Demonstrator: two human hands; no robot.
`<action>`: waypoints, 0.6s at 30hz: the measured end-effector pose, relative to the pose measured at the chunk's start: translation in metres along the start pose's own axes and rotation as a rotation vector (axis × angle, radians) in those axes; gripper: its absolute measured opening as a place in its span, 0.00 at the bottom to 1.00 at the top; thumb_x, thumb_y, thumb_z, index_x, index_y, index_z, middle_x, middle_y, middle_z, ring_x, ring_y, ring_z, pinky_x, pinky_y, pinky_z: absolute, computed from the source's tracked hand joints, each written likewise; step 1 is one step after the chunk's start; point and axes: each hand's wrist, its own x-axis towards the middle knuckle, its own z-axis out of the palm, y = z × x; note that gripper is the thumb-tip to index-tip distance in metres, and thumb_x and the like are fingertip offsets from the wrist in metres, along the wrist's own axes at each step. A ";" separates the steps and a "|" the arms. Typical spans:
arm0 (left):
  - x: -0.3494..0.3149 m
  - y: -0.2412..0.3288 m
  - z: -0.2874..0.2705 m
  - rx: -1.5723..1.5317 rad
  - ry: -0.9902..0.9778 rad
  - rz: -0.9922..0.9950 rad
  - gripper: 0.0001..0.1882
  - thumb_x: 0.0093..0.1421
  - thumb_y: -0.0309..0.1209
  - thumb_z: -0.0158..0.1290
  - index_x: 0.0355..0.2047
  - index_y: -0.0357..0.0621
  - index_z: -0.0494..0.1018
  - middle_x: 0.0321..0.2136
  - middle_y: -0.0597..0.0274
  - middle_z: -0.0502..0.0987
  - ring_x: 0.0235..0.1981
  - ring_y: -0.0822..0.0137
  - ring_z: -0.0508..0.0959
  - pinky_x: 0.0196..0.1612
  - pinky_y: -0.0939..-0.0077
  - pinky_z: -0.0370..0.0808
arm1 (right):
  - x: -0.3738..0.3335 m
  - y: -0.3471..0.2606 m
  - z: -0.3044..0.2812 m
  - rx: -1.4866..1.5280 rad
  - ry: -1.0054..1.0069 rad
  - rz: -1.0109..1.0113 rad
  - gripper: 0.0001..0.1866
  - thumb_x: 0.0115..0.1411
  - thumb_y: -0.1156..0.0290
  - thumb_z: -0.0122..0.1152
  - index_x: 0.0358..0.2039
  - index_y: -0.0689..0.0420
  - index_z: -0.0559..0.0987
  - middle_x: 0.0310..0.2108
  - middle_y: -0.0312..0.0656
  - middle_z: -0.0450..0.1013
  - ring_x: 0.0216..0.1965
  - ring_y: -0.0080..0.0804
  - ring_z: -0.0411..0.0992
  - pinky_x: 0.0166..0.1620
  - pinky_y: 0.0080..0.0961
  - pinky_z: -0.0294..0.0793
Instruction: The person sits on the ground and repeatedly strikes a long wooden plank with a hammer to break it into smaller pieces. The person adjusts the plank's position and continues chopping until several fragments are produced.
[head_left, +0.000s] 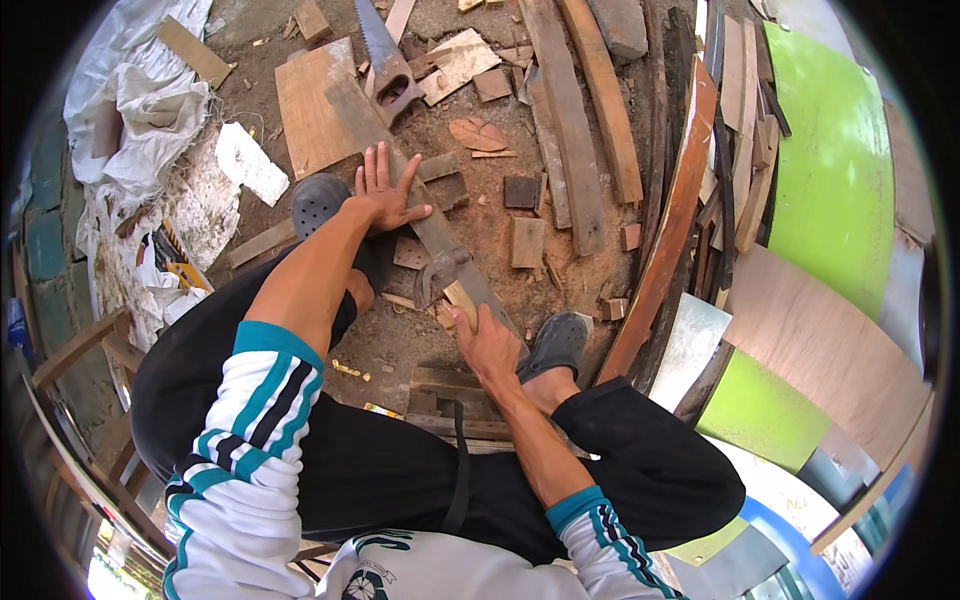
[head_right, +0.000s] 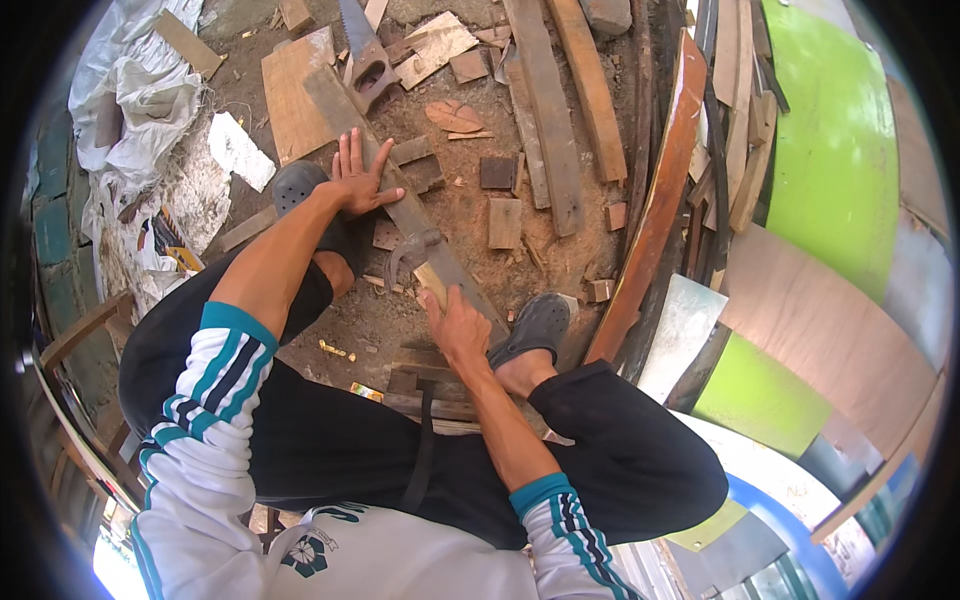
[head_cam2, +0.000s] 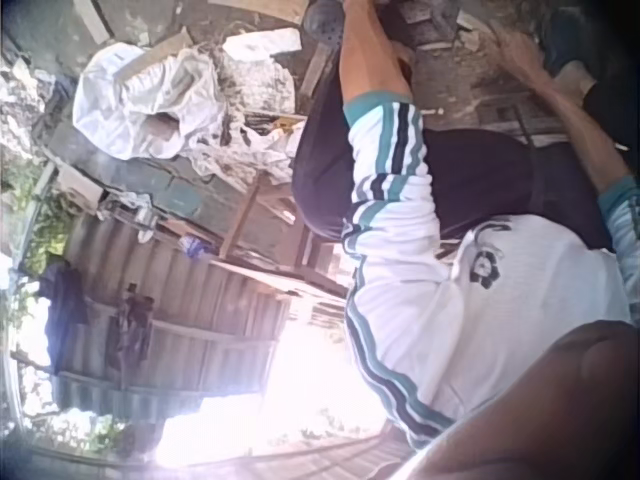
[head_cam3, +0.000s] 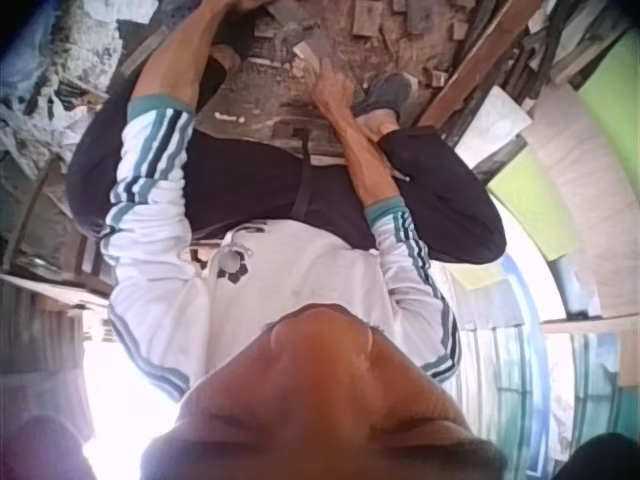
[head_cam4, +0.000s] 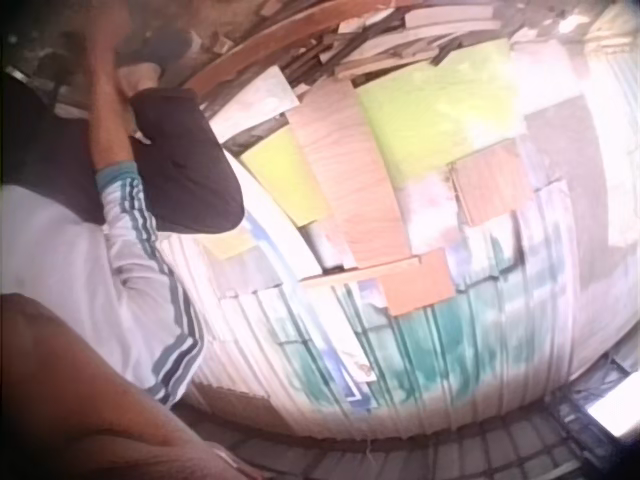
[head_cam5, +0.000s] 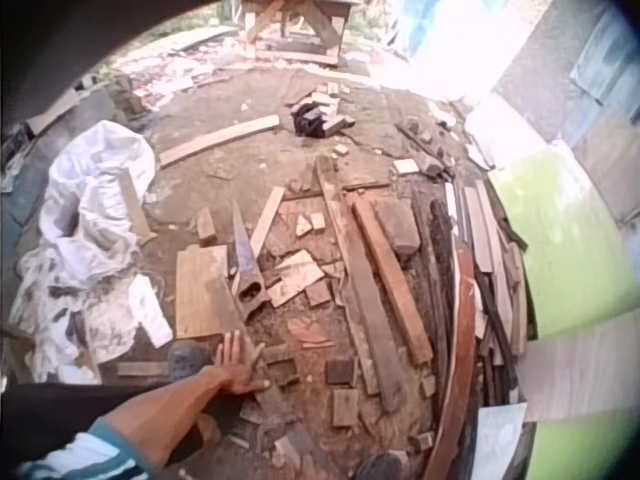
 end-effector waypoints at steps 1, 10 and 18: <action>0.001 0.000 -0.001 0.003 -0.003 0.000 0.55 0.55 0.72 0.45 0.72 0.71 0.28 0.68 0.39 0.14 0.69 0.40 0.15 0.69 0.42 0.30 | -0.001 0.001 0.005 -0.009 0.021 0.089 0.23 0.61 0.46 0.58 0.31 0.57 0.73 0.23 0.50 0.76 0.22 0.54 0.76 0.24 0.45 0.74; 0.002 0.002 -0.003 0.037 -0.045 -0.036 0.55 0.56 0.72 0.45 0.72 0.72 0.27 0.68 0.39 0.14 0.69 0.40 0.16 0.69 0.42 0.31 | 0.012 0.005 -0.015 -0.007 -0.045 0.166 0.22 0.63 0.48 0.57 0.31 0.57 0.73 0.25 0.53 0.77 0.26 0.56 0.76 0.27 0.47 0.74; 0.001 0.005 -0.012 0.088 -0.098 -0.044 0.57 0.57 0.71 0.44 0.72 0.65 0.25 0.67 0.31 0.14 0.68 0.33 0.17 0.69 0.41 0.35 | 0.005 0.011 -0.023 0.085 0.079 -0.119 0.23 0.61 0.48 0.60 0.32 0.57 0.73 0.25 0.51 0.77 0.24 0.53 0.76 0.25 0.43 0.74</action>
